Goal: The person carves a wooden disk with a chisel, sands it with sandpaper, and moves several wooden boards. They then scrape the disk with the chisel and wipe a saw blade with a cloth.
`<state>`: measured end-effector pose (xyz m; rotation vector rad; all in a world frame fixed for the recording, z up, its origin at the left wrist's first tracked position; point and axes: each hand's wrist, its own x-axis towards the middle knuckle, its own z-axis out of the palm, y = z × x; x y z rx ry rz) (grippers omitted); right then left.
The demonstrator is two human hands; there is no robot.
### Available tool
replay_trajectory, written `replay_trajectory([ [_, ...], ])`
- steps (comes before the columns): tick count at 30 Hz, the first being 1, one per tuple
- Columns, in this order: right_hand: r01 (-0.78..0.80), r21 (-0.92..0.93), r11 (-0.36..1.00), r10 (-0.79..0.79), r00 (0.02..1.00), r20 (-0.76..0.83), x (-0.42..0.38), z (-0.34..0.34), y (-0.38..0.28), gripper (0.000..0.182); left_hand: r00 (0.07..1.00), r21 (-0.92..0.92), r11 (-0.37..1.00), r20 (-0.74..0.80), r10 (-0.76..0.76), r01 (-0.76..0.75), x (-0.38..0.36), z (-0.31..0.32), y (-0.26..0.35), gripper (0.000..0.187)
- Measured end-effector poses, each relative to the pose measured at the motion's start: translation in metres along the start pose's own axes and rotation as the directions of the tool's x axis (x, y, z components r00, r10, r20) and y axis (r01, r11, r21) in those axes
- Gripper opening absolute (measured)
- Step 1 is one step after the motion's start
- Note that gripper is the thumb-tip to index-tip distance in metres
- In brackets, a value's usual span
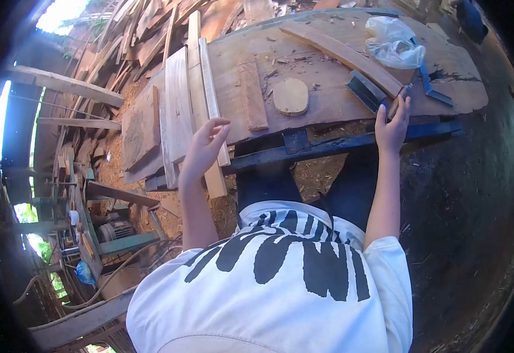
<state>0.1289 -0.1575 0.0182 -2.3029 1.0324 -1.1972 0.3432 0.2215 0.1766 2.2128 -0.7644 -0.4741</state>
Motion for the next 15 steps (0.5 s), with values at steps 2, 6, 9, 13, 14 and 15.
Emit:
replay_trajectory([
  [2, 0.021, -0.002, 1.0, -0.021, 0.999, -0.048, -0.003, 0.001, -0.003, 0.063, 0.974, -0.202, 0.953, 0.079, -0.214, 0.226, 0.02, 0.026, -0.011, 0.041],
  [6, 0.076, 0.0, 0.997, -0.075, 0.99, -0.115, -0.005, 0.0, -0.006, 0.069, 0.976, 0.268, 0.96, -0.218, -0.026, 0.085, 0.045, 0.101, -0.022, 0.07],
  [9, 0.002, 0.01, 1.0, -0.001, 0.998, -0.069, -0.011, -0.006, -0.009, 0.073, 0.96, 0.427, 0.885, -0.269, -0.074, 0.187, 0.05, 0.126, -0.018, 0.086],
  [13, -0.039, -0.009, 0.999, 0.039, 0.999, -0.01, -0.017, -0.014, -0.017, 0.078, 0.965, 0.388, 0.914, -0.264, -0.016, 0.121, 0.055, 0.137, -0.034, 0.084],
  [14, -0.018, -0.006, 1.0, 0.017, 0.999, -0.04, -0.017, -0.013, -0.017, 0.08, 0.96, 0.389, 0.916, -0.281, 0.014, 0.1, 0.055, 0.137, -0.039, 0.081],
  [15, 0.002, -0.004, 1.0, -0.002, 0.998, -0.069, -0.017, -0.011, -0.018, 0.081, 0.958, 0.391, 0.914, -0.286, 0.009, 0.107, 0.054, 0.137, -0.044, 0.081],
])
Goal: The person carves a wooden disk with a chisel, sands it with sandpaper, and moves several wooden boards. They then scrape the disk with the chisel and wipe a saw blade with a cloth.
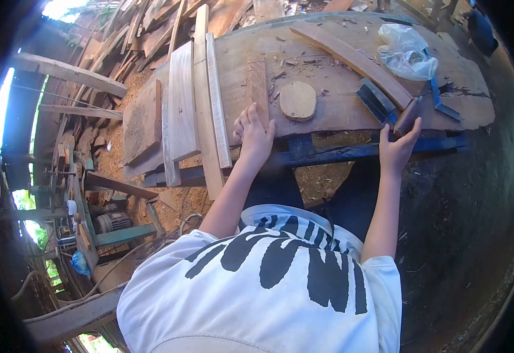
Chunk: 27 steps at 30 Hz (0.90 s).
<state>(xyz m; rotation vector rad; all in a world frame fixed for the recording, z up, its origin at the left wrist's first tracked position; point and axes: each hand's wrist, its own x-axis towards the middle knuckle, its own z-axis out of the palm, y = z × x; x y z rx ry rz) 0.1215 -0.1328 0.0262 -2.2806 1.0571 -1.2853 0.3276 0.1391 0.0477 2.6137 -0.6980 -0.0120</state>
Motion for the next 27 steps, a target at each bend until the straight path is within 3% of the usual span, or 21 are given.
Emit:
replay_trajectory([
  [3, -0.003, -0.006, 1.0, 0.003, 1.0, 0.011, 0.001, -0.001, -0.002, 0.084, 0.994, -0.094, 0.995, -0.109, 0.016, -0.026, 0.002, 0.0, -0.012, 0.069],
  [4, -0.005, -0.015, 1.0, 0.005, 1.0, 0.008, 0.001, -0.001, -0.001, 0.084, 0.994, -0.485, 0.874, -0.093, -0.054, 0.002, 0.003, -0.003, -0.017, 0.062],
  [5, 0.003, -0.018, 1.0, -0.003, 1.0, 0.003, 0.001, 0.0, 0.001, 0.085, 0.993, -0.796, 0.605, -0.044, -0.111, 0.033, 0.004, -0.005, -0.021, 0.056],
  [6, 0.011, -0.026, 1.0, -0.011, 1.0, -0.001, 0.0, 0.001, 0.003, 0.085, 0.944, -0.876, 0.395, 0.172, -0.282, 0.277, -0.005, -0.05, 0.014, 0.046],
  [7, 0.029, -0.028, 0.999, -0.03, 0.999, -0.019, -0.001, 0.002, 0.005, 0.085, 0.919, -0.936, 0.177, 0.237, -0.316, 0.303, -0.004, -0.046, 0.006, 0.043],
  [10, 0.037, -0.036, 0.999, -0.038, 0.999, -0.027, -0.001, 0.004, 0.011, 0.083, 0.954, -0.957, 0.132, 0.232, -0.189, 0.258, -0.016, -0.054, 0.001, 0.046],
  [11, 0.028, -0.034, 0.999, -0.029, 0.999, -0.029, -0.001, 0.003, 0.008, 0.083, 0.999, -0.832, 0.554, 0.019, -0.038, 0.037, -0.016, -0.052, -0.002, 0.049],
  [12, 0.034, -0.03, 0.999, -0.035, 0.999, -0.035, -0.001, 0.002, 0.007, 0.083, 0.973, -0.518, 0.823, -0.123, 0.197, -0.232, -0.015, -0.054, -0.003, 0.052],
  [13, 0.044, -0.02, 0.999, -0.045, 0.998, -0.047, 0.0, 0.002, 0.006, 0.081, 0.972, -0.535, 0.811, -0.111, 0.209, -0.236, -0.012, -0.058, -0.004, 0.052],
  [15, 0.065, -0.05, 0.997, -0.067, 0.997, -0.032, 0.0, 0.003, 0.009, 0.077, 0.947, -0.064, 0.965, 0.184, 0.264, -0.256, -0.004, -0.078, 0.001, 0.058],
  [19, 0.092, -0.049, 0.995, -0.093, 0.995, -0.037, 0.0, 0.001, 0.011, 0.072, 0.959, -0.113, 0.966, 0.141, 0.246, -0.231, 0.017, -0.061, -0.014, 0.061],
  [21, 0.057, -0.066, 0.996, -0.055, 0.998, 0.021, -0.001, 0.0, 0.011, 0.07, 0.929, 0.04, 0.972, 0.306, 0.207, -0.23, 0.019, -0.074, 0.008, 0.066],
  [22, 0.054, -0.031, 0.998, -0.054, 0.998, 0.011, -0.001, 0.001, 0.011, 0.064, 0.93, 0.036, 0.973, 0.304, 0.208, -0.229, 0.021, -0.073, 0.015, 0.066],
  [24, 0.05, -0.039, 0.998, -0.05, 0.999, -0.001, 0.0, 0.001, 0.014, 0.059, 0.891, 0.115, 0.909, 0.277, 0.359, -0.401, 0.029, -0.067, 0.029, 0.073],
  [27, -0.001, -0.094, 0.996, -0.004, 0.999, -0.051, 0.005, 0.0, 0.02, 0.046, 0.855, 0.1, 0.861, 0.217, 0.47, -0.499, 0.042, -0.044, 0.039, 0.071],
])
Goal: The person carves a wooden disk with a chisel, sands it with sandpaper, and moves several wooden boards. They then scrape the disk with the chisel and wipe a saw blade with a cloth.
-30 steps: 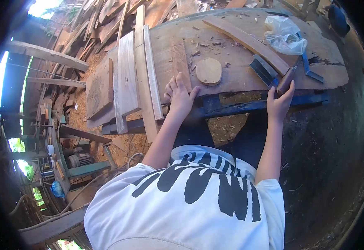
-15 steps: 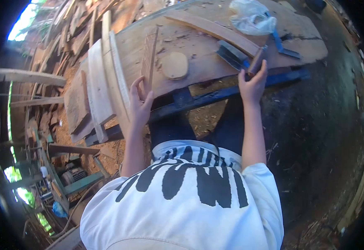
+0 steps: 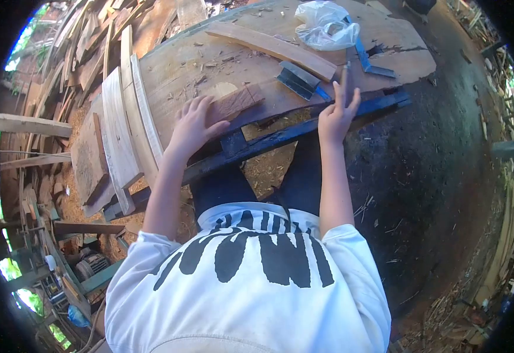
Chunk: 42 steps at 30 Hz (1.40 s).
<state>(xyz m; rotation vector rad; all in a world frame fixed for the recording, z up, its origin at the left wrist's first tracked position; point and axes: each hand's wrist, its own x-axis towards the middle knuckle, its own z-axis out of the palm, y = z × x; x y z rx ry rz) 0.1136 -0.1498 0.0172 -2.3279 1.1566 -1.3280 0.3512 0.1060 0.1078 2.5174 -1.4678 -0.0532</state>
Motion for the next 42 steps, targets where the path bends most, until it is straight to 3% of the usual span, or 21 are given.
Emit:
replay_trajectory([
  [2, -0.035, -0.046, 0.998, 0.034, 0.999, -0.035, 0.004, 0.001, -0.002, 0.039, 0.997, -0.044, 0.996, 0.006, 0.073, -0.073, 0.018, 0.006, -0.008, 0.067],
  [3, -0.043, -0.176, 0.983, 0.055, 0.997, 0.061, 0.005, -0.002, -0.008, 0.034, 0.987, -0.084, 0.984, 0.014, 0.158, -0.156, 0.026, 0.007, -0.012, 0.064],
  [5, -0.007, -0.366, 0.931, 0.08, 0.979, 0.186, 0.008, -0.011, -0.023, 0.027, 0.985, -0.055, 0.984, 0.027, 0.172, -0.17, 0.042, 0.007, -0.019, 0.063],
  [10, 0.069, -0.363, 0.929, 0.026, 0.968, 0.251, 0.022, -0.019, -0.017, 0.033, 0.98, -0.006, 0.989, 0.136, 0.149, -0.149, 0.062, 0.001, -0.03, 0.064],
  [13, 0.032, -0.36, 0.932, 0.117, 0.917, 0.382, 0.04, -0.02, -0.017, 0.031, 0.984, -0.022, 0.988, 0.088, 0.156, -0.155, 0.06, 0.014, -0.032, 0.069],
  [15, 0.023, -0.38, 0.925, 0.199, 0.821, 0.534, 0.052, -0.019, -0.018, 0.031, 0.983, -0.057, 0.981, 0.006, 0.184, -0.184, 0.058, 0.017, -0.036, 0.07],
  [19, 0.094, -0.389, 0.917, 0.211, 0.711, 0.671, 0.073, -0.03, -0.031, 0.03, 0.963, -0.083, 0.968, -0.146, 0.225, -0.239, 0.06, 0.031, -0.045, 0.064],
  [22, 0.019, -0.272, 0.962, 0.178, 0.71, 0.681, 0.091, -0.052, -0.044, 0.029, 0.974, -0.117, 0.969, -0.077, 0.211, -0.219, 0.061, 0.023, -0.045, 0.064],
  [24, -0.401, -0.257, 0.879, 0.454, 0.545, 0.704, 0.109, -0.064, -0.054, 0.03, 0.981, -0.116, 0.977, 0.047, 0.187, -0.181, 0.061, 0.016, -0.044, 0.068],
  [25, -0.312, -0.146, 0.939, 0.32, 0.633, 0.705, 0.107, -0.065, -0.035, 0.027, 0.982, -0.13, 0.976, 0.046, 0.183, -0.176, 0.062, 0.016, -0.045, 0.068],
  [26, -0.305, -0.157, 0.939, 0.322, 0.63, 0.706, 0.112, -0.07, -0.042, 0.027, 0.98, -0.131, 0.974, 0.055, 0.192, -0.183, 0.063, 0.017, -0.047, 0.068],
  [28, -0.565, 0.141, 0.813, 0.316, 0.632, 0.707, 0.132, -0.088, -0.077, 0.021, 0.979, -0.143, 0.972, 0.064, 0.196, -0.185, 0.064, 0.016, -0.049, 0.069],
  [30, -0.32, 0.079, 0.944, 0.235, 0.821, 0.521, 0.155, -0.112, -0.119, 0.021, 0.972, -0.16, 0.965, 0.075, 0.222, -0.208, 0.064, 0.014, -0.052, 0.071],
  [32, -0.131, 0.028, 0.991, 0.113, 0.928, 0.356, 0.179, -0.148, -0.166, 0.019, 0.972, -0.151, 0.964, 0.048, 0.229, -0.22, 0.061, 0.015, -0.051, 0.073],
  [34, -0.009, 0.034, 0.999, -0.003, 0.935, 0.355, 0.196, -0.191, -0.19, 0.017, 0.969, -0.129, 0.962, 0.027, 0.246, -0.241, 0.06, 0.02, -0.054, 0.074],
  [35, 0.135, -0.04, 0.99, -0.111, 0.926, 0.361, 0.208, -0.219, -0.197, 0.016, 0.966, -0.155, 0.953, -0.02, 0.26, -0.259, 0.061, 0.026, -0.056, 0.073],
  [37, 0.27, -0.114, 0.956, -0.211, 0.904, 0.372, 0.216, -0.239, -0.201, 0.016, 0.958, -0.177, 0.942, -0.064, 0.278, -0.285, 0.062, 0.029, -0.059, 0.072],
  [38, 0.279, -0.053, 0.959, -0.248, 0.914, 0.321, 0.217, -0.239, -0.202, 0.015, 0.964, -0.211, 0.94, -0.044, 0.263, -0.267, 0.064, 0.028, -0.061, 0.07],
  [40, 0.142, 0.036, 0.989, -0.145, 0.928, 0.342, 0.213, -0.224, -0.206, 0.016, 0.966, -0.251, 0.933, -0.03, 0.258, -0.257, 0.064, 0.028, -0.061, 0.068],
  [41, -0.013, 0.055, 0.998, -0.011, 0.909, 0.417, 0.201, -0.192, -0.211, 0.017, 0.968, -0.236, 0.94, -0.022, 0.248, -0.246, 0.062, 0.028, -0.062, 0.067],
  [42, 0.018, -0.097, 0.995, 0.045, 0.79, 0.611, 0.18, -0.134, -0.193, 0.02, 0.971, -0.22, 0.946, -0.024, 0.239, -0.238, 0.063, 0.026, -0.058, 0.066],
])
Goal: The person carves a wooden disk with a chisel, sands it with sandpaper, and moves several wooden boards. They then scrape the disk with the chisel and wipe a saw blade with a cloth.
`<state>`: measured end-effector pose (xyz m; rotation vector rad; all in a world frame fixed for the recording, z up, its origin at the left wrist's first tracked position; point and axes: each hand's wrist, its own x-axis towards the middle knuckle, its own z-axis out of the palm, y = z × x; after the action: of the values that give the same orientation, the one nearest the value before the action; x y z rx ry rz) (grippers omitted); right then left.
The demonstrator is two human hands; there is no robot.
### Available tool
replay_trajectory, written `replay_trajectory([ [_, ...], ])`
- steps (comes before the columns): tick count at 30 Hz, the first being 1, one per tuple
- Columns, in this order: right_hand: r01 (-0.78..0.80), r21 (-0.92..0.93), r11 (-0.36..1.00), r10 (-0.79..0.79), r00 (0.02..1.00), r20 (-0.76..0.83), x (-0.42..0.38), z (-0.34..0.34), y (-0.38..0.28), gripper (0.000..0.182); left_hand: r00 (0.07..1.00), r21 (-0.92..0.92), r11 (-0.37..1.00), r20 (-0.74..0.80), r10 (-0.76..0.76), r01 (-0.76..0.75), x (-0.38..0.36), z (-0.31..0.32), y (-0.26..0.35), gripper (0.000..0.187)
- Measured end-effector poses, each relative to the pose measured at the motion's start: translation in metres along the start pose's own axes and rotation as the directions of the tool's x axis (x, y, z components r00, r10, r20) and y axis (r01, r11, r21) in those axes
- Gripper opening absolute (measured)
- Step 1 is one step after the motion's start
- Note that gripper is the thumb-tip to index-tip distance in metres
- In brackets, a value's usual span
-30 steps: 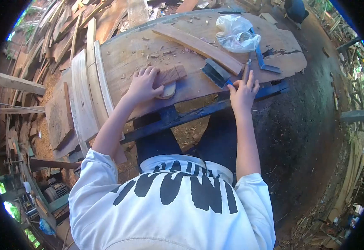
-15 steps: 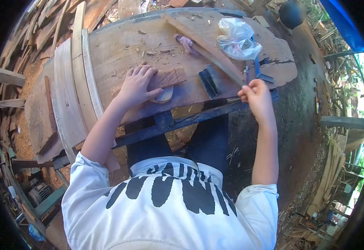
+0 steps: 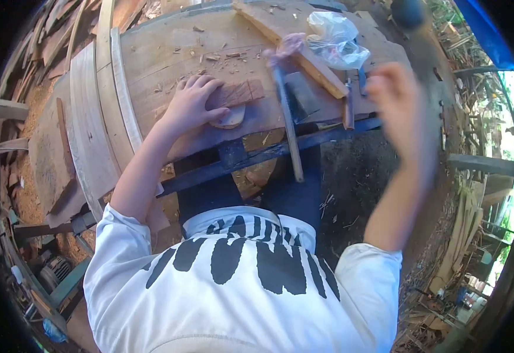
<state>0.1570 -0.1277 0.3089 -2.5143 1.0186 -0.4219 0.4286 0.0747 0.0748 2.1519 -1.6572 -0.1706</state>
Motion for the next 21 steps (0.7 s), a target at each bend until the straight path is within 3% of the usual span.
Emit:
replay_trajectory([
  [1, 0.07, 0.041, 0.997, -0.073, 0.994, 0.081, 0.015, 0.039, 0.029, 0.019, 1.0, 0.002, 1.0, -0.008, 0.001, -0.001, 0.001, -0.002, 0.002, 0.066],
  [3, 0.012, -0.048, 0.999, -0.003, 0.986, 0.168, 0.036, 0.109, 0.057, 0.024, 0.999, -0.01, 1.0, 0.05, -0.021, 0.021, 0.0, -0.008, 0.003, 0.069],
  [5, 0.36, -0.254, 0.898, -0.358, 0.932, 0.056, 0.055, 0.164, 0.076, 0.038, 0.999, -0.013, 1.0, 0.047, -0.023, 0.024, 0.0, -0.008, 0.001, 0.068],
  [6, 0.365, -0.248, 0.897, -0.364, 0.93, 0.054, 0.065, 0.173, 0.067, 0.038, 0.998, -0.025, 0.999, 0.05, -0.023, 0.024, 0.0, -0.008, 0.001, 0.068],
  [8, 0.656, -0.589, 0.472, -0.752, 0.648, 0.119, 0.081, 0.191, 0.055, 0.049, 0.999, 0.0, 1.0, 0.038, -0.026, 0.026, 0.001, -0.007, 0.0, 0.068],
  [9, 0.662, -0.581, 0.474, -0.753, 0.646, 0.122, 0.094, 0.201, 0.058, 0.049, 0.999, 0.015, 1.0, 0.031, -0.023, 0.023, 0.0, -0.006, 0.0, 0.068],
  [11, 0.78, -0.523, 0.343, -0.842, 0.502, 0.197, 0.117, 0.217, 0.059, 0.05, 1.0, 0.008, 1.0, 0.009, -0.023, 0.023, 0.0, -0.004, -0.002, 0.066],
  [12, 0.781, -0.522, 0.343, -0.842, 0.502, 0.197, 0.123, 0.219, 0.061, 0.05, 1.0, 0.003, 1.0, -0.024, -0.013, 0.013, 0.002, -0.004, -0.002, 0.065],
  [14, 0.729, -0.284, 0.623, -0.58, 0.673, 0.459, 0.137, 0.215, 0.064, 0.047, 0.999, -0.005, 0.999, -0.002, -0.035, 0.035, 0.005, -0.006, -0.003, 0.067],
  [15, 0.73, -0.286, 0.62, -0.58, 0.673, 0.459, 0.143, 0.218, 0.074, 0.047, 0.998, -0.015, 0.998, 0.019, -0.058, 0.059, 0.007, -0.006, -0.004, 0.069],
  [17, 0.792, -0.046, 0.609, -0.777, 0.607, 0.168, 0.145, 0.221, 0.084, 0.04, 0.998, -0.009, 0.998, 0.014, -0.068, 0.068, 0.009, -0.005, -0.005, 0.069],
  [18, 0.795, -0.048, 0.605, -0.779, 0.603, 0.174, 0.143, 0.218, 0.083, 0.04, 0.997, -0.002, 0.997, 0.01, -0.08, 0.08, 0.009, -0.004, -0.006, 0.069],
  [20, 0.744, 0.253, 0.618, -0.705, 0.667, -0.24, 0.135, 0.213, 0.082, 0.021, 0.997, -0.002, 0.997, -0.001, -0.073, 0.073, 0.01, -0.003, -0.008, 0.068],
  [21, 0.701, 0.17, 0.693, -0.625, 0.7, -0.345, 0.137, 0.214, 0.091, 0.019, 0.998, 0.006, 0.998, -0.006, -0.059, 0.059, 0.01, -0.003, -0.01, 0.068],
])
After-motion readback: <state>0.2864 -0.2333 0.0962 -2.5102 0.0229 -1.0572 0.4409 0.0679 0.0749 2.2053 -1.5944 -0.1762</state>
